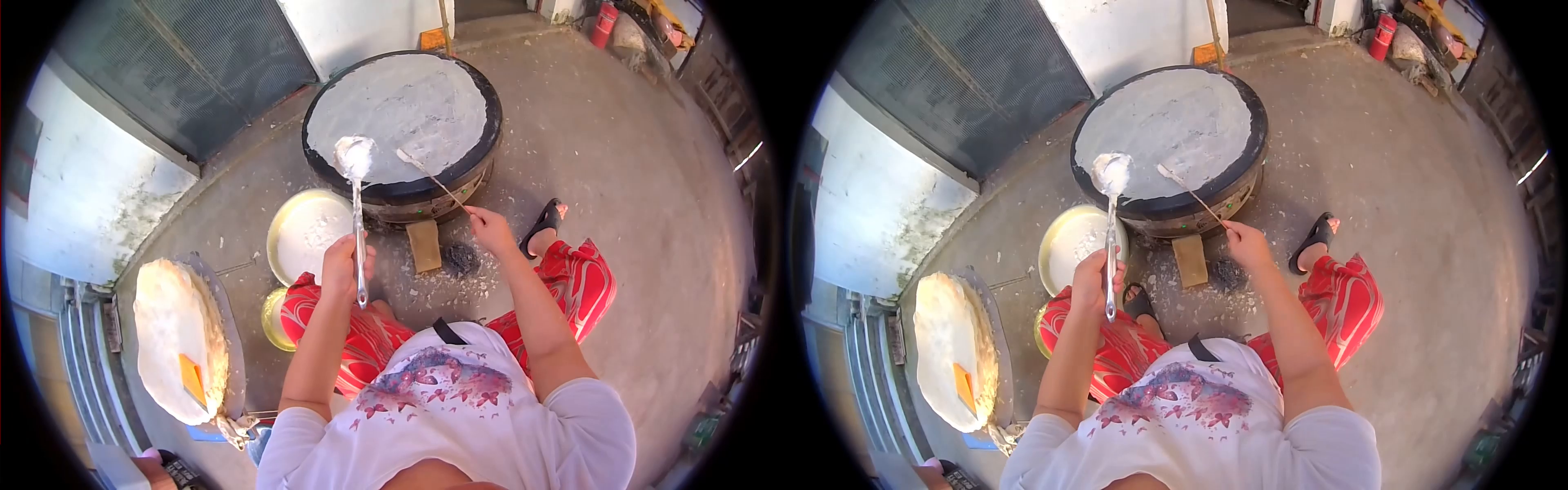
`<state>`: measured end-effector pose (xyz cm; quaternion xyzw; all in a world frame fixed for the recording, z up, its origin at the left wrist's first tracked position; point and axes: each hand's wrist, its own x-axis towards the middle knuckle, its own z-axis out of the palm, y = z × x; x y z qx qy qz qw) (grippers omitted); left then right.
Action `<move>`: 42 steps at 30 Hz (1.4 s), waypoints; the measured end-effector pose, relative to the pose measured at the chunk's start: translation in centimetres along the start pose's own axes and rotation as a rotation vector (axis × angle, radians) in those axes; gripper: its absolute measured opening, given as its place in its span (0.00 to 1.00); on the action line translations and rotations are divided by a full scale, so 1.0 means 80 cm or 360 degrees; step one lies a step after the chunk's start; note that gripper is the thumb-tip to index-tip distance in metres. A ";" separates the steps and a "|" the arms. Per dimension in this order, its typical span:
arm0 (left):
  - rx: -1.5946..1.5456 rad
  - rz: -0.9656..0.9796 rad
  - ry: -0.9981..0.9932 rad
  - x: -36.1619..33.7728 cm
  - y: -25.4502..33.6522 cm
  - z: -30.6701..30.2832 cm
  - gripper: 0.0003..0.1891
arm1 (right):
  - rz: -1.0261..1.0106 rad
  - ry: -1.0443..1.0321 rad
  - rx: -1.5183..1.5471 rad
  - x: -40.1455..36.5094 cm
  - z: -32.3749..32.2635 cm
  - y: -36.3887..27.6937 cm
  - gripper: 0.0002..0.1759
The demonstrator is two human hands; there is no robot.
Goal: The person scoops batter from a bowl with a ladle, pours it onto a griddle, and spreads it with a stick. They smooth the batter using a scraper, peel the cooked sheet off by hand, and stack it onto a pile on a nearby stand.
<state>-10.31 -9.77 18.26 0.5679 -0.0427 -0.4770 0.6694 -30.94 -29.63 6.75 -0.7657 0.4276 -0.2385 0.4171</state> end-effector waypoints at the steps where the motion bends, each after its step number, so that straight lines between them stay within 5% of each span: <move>1: 0.0057 -0.0037 0.0006 0.005 -0.002 0.001 0.10 | -0.0006 0.0001 0.0001 -0.001 -0.002 0.000 0.16; 3: 0.0124 0.0000 0.0026 0.016 -0.008 0.007 0.10 | 0.0420 0.0154 0.0352 -0.004 -0.005 0.000 0.16; 7: 0.0349 0.0013 0.0052 0.036 -0.018 0.021 0.10 | 0.0189 0.0174 0.0226 -0.028 0.049 -0.009 0.16; 10: 0.0435 0.0001 0.0101 0.048 -0.025 0.033 0.11 | 0.0419 -0.0107 0.0537 -0.029 0.050 -0.026 0.16; 16: 0.0548 0.0050 0.0185 0.065 -0.043 0.050 0.07 | 0.0215 0.0222 0.0370 -0.038 0.083 -0.009 0.17; 20: 0.0494 -0.0012 0.0203 0.061 -0.040 0.056 0.08 | 0.0404 -0.0106 0.0686 -0.044 0.088 -0.050 0.16; 23: -0.0226 -0.0231 0.0087 0.054 -0.013 0.037 0.10 | 0.0259 -0.0048 0.0645 -0.041 0.066 -0.067 0.16; 25: -0.1215 -0.0641 -0.0569 0.050 0.004 0.015 0.16 | -0.0199 0.0144 0.0574 -0.034 0.053 -0.070 0.16; 26: -0.1221 -0.0641 -0.0565 0.046 0.009 0.010 0.16 | -0.0198 0.0138 0.0572 -0.033 0.044 -0.076 0.16; 28: -0.1834 -0.0834 -0.1075 0.032 0.027 0.009 0.19 | 0.0256 -0.0082 0.1098 -0.028 0.019 -0.099 0.17; 30: -0.1939 -0.0792 -0.1178 0.016 0.047 0.006 0.20 | 0.0271 -0.0065 0.1145 -0.007 0.029 -0.060 0.19; 33: -0.1968 -0.0622 -0.1288 0.004 0.070 -0.021 0.21 | 0.0434 0.0220 0.0523 0.002 0.041 -0.001 0.19; 35: -0.1871 -0.0558 -0.1208 -0.008 0.084 -0.049 0.21 | 0.0086 0.0012 0.0010 -0.033 0.056 -0.021 0.18; 37: -0.1766 -0.0498 -0.1136 -0.017 0.096 -0.082 0.21 | -0.0050 -0.0519 0.0079 -0.054 0.078 -0.027 0.17; 39: -0.1389 -0.0344 -0.0675 -0.021 0.097 -0.123 0.20 | 0.0101 -0.0698 0.0091 -0.060 0.048 -0.074 0.18; 40: -0.1386 -0.0350 -0.0684 -0.021 0.096 -0.147 0.20 | 0.0244 -0.0878 0.0100 -0.058 0.033 -0.095 0.20; 41: -0.1200 -0.0366 -0.0464 -0.019 0.090 -0.173 0.19 | 0.0243 -0.0870 0.0096 -0.049 0.031 -0.081 0.20; 42: -0.1012 -0.0379 -0.0241 -0.016 0.082 -0.197 0.18 | -0.0111 -0.0550 0.0128 -0.039 0.030 -0.055 0.23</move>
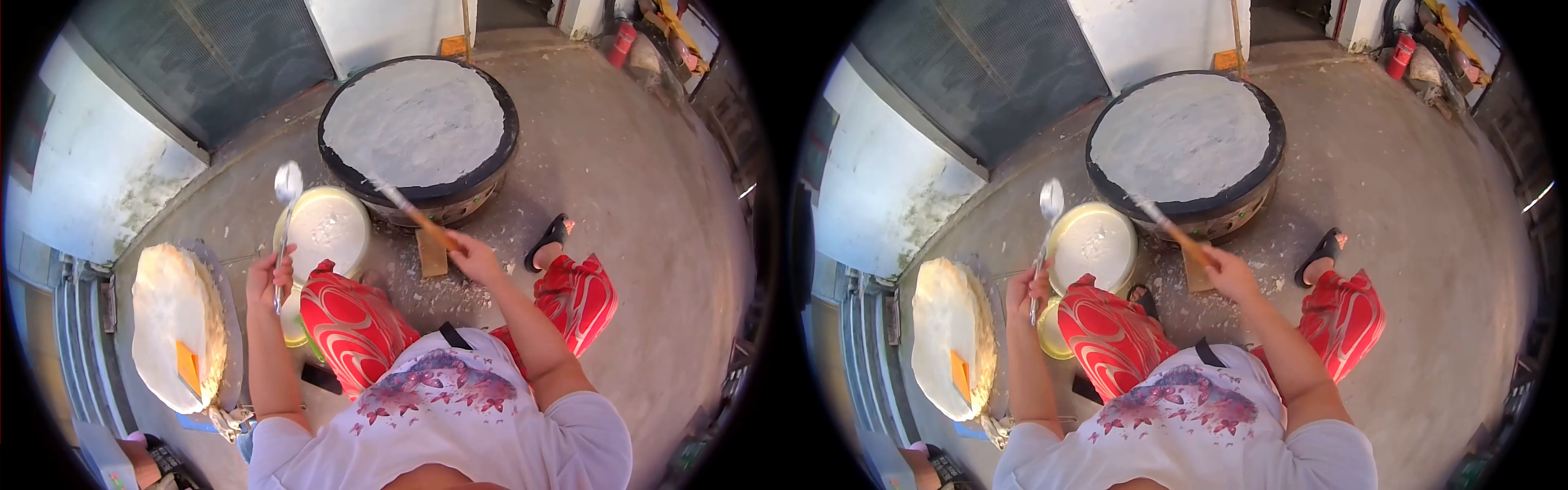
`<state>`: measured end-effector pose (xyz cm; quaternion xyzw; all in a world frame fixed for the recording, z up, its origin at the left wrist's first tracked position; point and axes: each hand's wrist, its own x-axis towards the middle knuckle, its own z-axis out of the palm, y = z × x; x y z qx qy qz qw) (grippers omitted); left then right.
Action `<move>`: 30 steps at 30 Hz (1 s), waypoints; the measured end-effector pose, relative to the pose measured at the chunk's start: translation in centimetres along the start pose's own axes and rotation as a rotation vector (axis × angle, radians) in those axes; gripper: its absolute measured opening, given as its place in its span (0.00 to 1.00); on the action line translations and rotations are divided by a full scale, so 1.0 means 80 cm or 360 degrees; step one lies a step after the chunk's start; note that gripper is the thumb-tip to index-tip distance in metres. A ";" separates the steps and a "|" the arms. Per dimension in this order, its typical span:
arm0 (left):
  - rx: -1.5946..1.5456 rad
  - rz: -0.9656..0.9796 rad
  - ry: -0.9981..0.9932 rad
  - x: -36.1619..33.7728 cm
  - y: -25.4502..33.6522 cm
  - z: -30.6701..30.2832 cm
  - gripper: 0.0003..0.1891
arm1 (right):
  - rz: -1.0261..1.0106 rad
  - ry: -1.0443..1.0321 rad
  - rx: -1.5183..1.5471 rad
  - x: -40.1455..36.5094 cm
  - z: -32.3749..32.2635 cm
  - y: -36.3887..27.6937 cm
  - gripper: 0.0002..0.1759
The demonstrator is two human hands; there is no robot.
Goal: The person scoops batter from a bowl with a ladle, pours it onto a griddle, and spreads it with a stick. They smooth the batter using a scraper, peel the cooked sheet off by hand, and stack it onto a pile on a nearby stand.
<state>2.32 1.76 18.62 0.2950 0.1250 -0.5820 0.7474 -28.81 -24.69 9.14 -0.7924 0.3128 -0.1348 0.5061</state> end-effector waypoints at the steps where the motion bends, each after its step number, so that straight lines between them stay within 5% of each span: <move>1: 0.0000 -0.0002 -0.0001 0.001 0.005 -0.022 0.18 | -0.0361 0.0305 -0.0042 0.006 -0.005 0.014 0.27; 2: 0.0103 -0.0036 0.0179 0.004 0.008 -0.043 0.16 | -0.0360 0.0307 -0.0043 0.002 -0.018 -0.003 0.27; 4: 0.0204 -0.0073 0.0351 0.016 0.010 -0.087 0.15 | 0.0302 0.0047 0.0993 -0.015 -0.055 -0.057 0.39; 5: 0.0152 -0.0131 0.0428 0.025 0.008 -0.109 0.15 | 0.0337 0.0040 0.1153 -0.011 -0.057 -0.038 0.45; 9: 0.0200 -0.0070 0.0628 0.100 -0.009 -0.239 0.13 | 0.0413 0.0186 0.0645 0.006 -0.065 -0.010 0.47; 11: 0.0205 -0.0012 0.0727 0.074 -0.057 -0.152 0.14 | 0.0153 0.0349 0.1438 0.002 -0.067 -0.065 0.41; 14: 0.0365 0.0084 0.0857 0.071 -0.085 -0.143 0.15 | 0.0458 0.0140 0.1269 0.012 -0.071 -0.048 0.35; 20: 0.2029 0.0282 0.1101 0.066 -0.095 -0.276 0.17 | 0.0439 0.0211 0.0871 0.066 -0.064 -0.006 0.31; 22: 0.2172 0.0326 0.1146 0.054 -0.102 -0.259 0.17 | 0.0454 0.0219 0.0857 0.092 -0.066 -0.018 0.30; 24: 0.0981 0.0924 0.1373 0.019 -0.124 -0.177 0.19 | 0.0470 0.0230 0.0841 0.116 -0.070 -0.023 0.29; 28: 0.1127 0.1278 0.1088 -0.030 -0.153 -0.086 0.20 | 0.0573 0.0218 0.0728 0.158 -0.067 -0.010 0.26; 30: 0.1653 0.1574 0.0987 -0.043 -0.166 -0.058 0.21 | 0.0613 0.0224 0.0684 0.175 -0.066 -0.008 0.25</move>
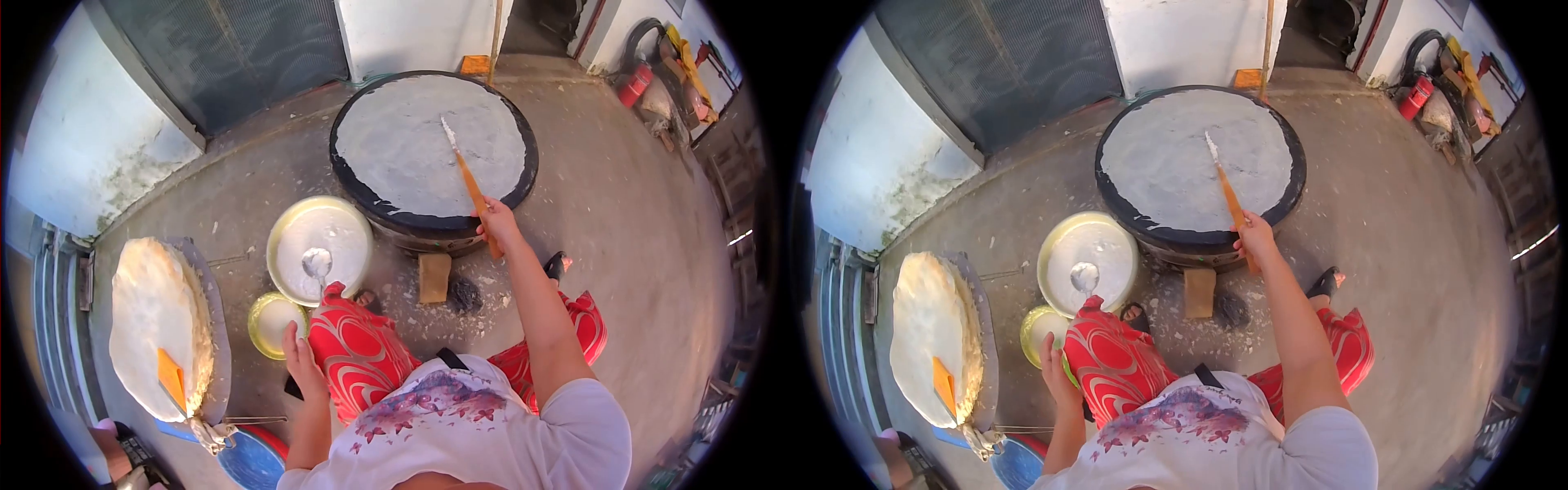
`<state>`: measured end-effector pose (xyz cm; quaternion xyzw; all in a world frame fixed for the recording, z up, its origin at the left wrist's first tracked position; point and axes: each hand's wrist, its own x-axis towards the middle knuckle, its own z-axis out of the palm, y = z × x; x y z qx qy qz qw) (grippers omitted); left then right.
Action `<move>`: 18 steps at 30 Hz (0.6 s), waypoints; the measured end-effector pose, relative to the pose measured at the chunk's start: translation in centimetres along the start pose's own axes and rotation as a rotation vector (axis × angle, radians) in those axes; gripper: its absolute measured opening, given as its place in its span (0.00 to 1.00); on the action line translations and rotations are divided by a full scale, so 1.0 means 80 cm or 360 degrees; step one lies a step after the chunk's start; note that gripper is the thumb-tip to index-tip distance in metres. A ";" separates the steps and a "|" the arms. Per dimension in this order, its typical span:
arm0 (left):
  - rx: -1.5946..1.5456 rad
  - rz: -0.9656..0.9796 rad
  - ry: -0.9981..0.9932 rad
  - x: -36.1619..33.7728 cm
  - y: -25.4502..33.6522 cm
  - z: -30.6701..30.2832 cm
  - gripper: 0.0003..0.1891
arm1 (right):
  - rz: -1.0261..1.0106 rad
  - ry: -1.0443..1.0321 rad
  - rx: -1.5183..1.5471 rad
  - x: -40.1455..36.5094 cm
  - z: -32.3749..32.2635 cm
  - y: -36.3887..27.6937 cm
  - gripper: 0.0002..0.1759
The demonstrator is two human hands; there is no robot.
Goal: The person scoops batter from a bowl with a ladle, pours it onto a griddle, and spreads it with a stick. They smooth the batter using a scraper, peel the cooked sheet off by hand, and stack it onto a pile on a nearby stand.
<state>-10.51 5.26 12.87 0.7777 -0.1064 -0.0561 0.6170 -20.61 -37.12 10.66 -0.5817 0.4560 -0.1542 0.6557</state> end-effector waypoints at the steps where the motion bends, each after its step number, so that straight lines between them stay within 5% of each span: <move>1: 0.0002 -0.0007 0.0007 -0.008 0.013 0.004 0.21 | 0.0058 0.0054 0.0005 0.007 0.001 -0.001 0.25; 3: 0.0298 0.0362 -0.0074 -0.019 0.032 0.013 0.23 | 0.0119 0.0103 0.0004 0.020 0.002 -0.004 0.25; 9: 0.0691 0.0676 -0.0081 -0.024 0.042 0.029 0.27 | 0.0075 0.0292 -0.0403 0.034 0.010 0.001 0.21; 11: 0.0714 0.0729 -0.0078 -0.020 0.042 0.030 0.27 | -0.0659 0.0536 -0.1255 0.053 0.009 0.039 0.19; 14: 0.0735 0.0751 -0.0100 -0.020 0.043 0.031 0.27 | -0.0284 0.0296 -0.0626 0.015 0.018 0.002 0.19; 18: 0.0742 0.0738 -0.0124 -0.020 0.043 0.031 0.27 | -0.0374 0.0492 -0.0444 0.019 0.007 0.012 0.18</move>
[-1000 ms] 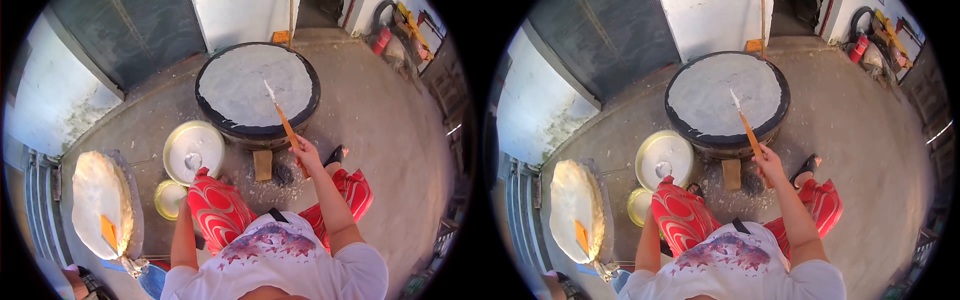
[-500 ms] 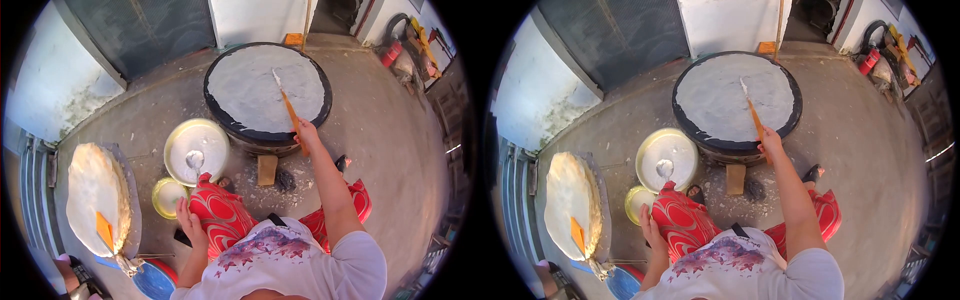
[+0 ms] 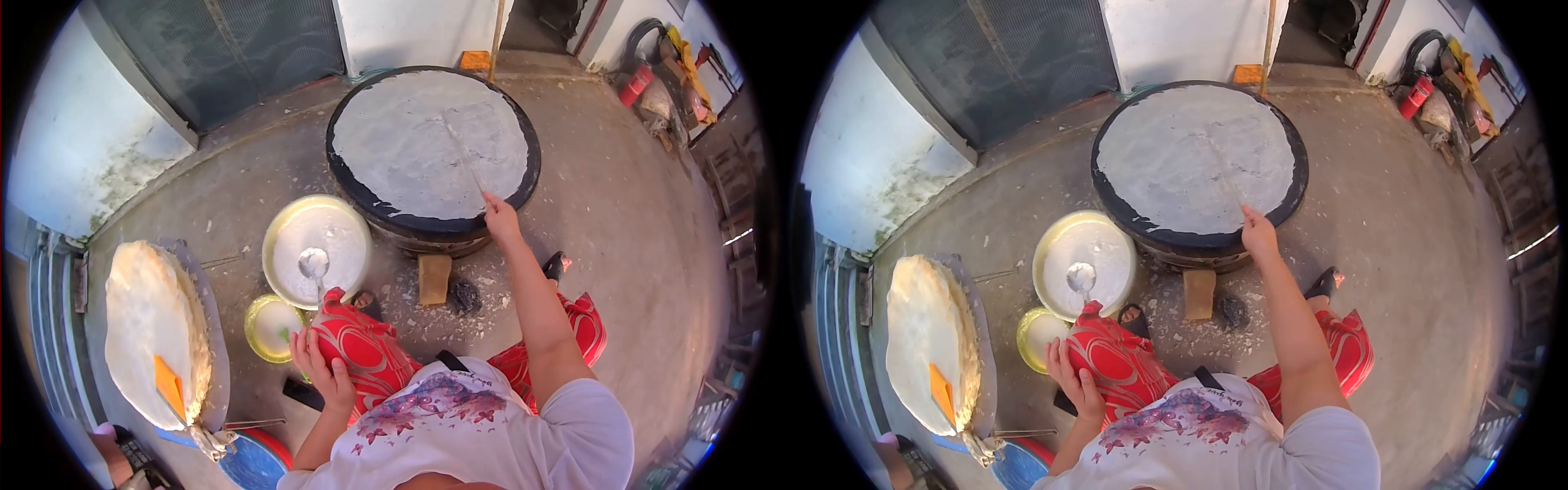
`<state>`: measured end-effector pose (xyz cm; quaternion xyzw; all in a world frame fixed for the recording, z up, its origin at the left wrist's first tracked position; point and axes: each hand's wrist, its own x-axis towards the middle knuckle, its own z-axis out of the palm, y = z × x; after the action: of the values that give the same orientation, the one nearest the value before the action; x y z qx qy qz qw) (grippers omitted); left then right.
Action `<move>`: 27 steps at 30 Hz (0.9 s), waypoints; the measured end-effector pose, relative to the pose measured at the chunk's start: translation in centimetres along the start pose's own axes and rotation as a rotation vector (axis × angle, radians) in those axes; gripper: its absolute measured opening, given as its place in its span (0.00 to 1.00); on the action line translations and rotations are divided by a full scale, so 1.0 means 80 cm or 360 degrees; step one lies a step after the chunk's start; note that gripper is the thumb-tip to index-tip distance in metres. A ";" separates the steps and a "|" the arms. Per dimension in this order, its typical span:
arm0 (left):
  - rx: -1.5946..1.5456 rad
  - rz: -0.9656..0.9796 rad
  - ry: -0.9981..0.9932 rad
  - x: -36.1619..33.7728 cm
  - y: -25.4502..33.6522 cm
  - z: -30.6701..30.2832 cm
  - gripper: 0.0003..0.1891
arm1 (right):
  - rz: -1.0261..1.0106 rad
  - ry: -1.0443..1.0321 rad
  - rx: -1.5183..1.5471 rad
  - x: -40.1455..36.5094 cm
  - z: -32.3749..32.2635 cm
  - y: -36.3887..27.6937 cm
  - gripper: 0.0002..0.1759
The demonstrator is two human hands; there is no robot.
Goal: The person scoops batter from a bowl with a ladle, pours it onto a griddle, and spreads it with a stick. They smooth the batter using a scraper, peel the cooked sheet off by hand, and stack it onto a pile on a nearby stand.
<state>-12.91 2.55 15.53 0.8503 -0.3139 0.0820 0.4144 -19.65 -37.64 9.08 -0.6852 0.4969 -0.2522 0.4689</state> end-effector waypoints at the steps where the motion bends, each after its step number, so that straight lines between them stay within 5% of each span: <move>1: -0.0002 0.0004 -0.0003 0.001 -0.001 0.000 0.27 | -0.0007 -0.0184 -0.0090 -0.010 0.000 -0.001 0.18; 3: -0.0007 -0.0001 -0.0004 0.002 0.000 0.001 0.27 | -0.0015 -0.0367 -0.0182 -0.022 -0.004 -0.018 0.18; 5: -0.0012 -0.0007 -0.0007 0.003 0.001 0.000 0.27 | 0.0506 -0.0800 0.0405 -0.035 -0.014 -0.044 0.20; 12: -0.0012 -0.0023 0.0006 0.003 0.001 0.002 0.27 | 0.0535 -0.0402 0.0842 0.037 -0.020 -0.024 0.20; 19: -0.0012 -0.0044 0.0025 0.003 0.001 0.005 0.27 | 0.0507 -0.0328 0.0493 0.080 0.009 -0.028 0.19; 22: -0.0001 -0.0047 0.0021 0.003 0.001 0.005 0.27 | 0.0265 -0.0230 0.0024 0.110 0.030 -0.013 0.18; 24: 0.0024 -0.0034 0.0006 0.004 0.004 0.004 0.26 | -0.0345 0.0052 -0.0756 0.138 0.053 0.017 0.18; 27: 0.0052 -0.0013 -0.0019 0.004 0.006 0.002 0.25 | -0.0520 0.0127 -0.0729 0.136 0.073 0.042 0.17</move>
<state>-12.93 2.06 15.85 0.8588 -0.3114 0.0804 0.3989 -12.30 -45.59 2.22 -0.8339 0.4418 -0.2324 0.2352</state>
